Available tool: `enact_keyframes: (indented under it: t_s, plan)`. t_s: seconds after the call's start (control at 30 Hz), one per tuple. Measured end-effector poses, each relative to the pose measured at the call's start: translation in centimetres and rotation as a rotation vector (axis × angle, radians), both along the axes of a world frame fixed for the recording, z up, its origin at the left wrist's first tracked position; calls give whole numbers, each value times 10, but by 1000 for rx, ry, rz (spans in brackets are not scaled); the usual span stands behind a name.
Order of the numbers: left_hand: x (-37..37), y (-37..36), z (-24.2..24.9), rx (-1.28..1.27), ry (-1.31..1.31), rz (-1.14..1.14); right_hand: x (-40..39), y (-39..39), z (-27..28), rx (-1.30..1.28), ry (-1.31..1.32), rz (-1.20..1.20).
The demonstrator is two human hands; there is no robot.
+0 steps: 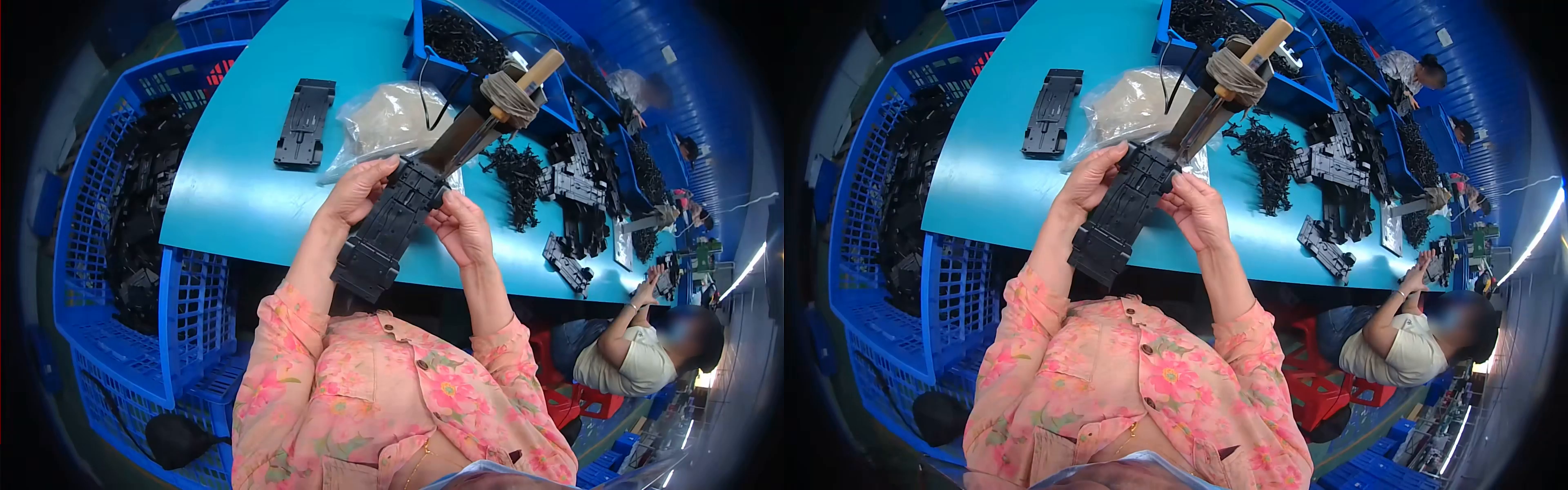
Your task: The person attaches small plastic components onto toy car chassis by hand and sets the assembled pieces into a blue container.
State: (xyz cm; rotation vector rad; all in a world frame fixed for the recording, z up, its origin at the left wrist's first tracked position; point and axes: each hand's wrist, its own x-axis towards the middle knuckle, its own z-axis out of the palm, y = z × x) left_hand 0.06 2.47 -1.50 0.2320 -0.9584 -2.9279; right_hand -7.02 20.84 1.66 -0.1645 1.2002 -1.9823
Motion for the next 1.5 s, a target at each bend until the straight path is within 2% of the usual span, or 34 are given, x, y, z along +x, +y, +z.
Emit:
enact_keyframes:
  t_s: [0.63,1.5]
  plan:
    - [1,0,0,2,54,-15,2,1,-4,-41,-75,-31]
    - [1,1,1,1,63,-17,4,2,0,-51,-34,-8]
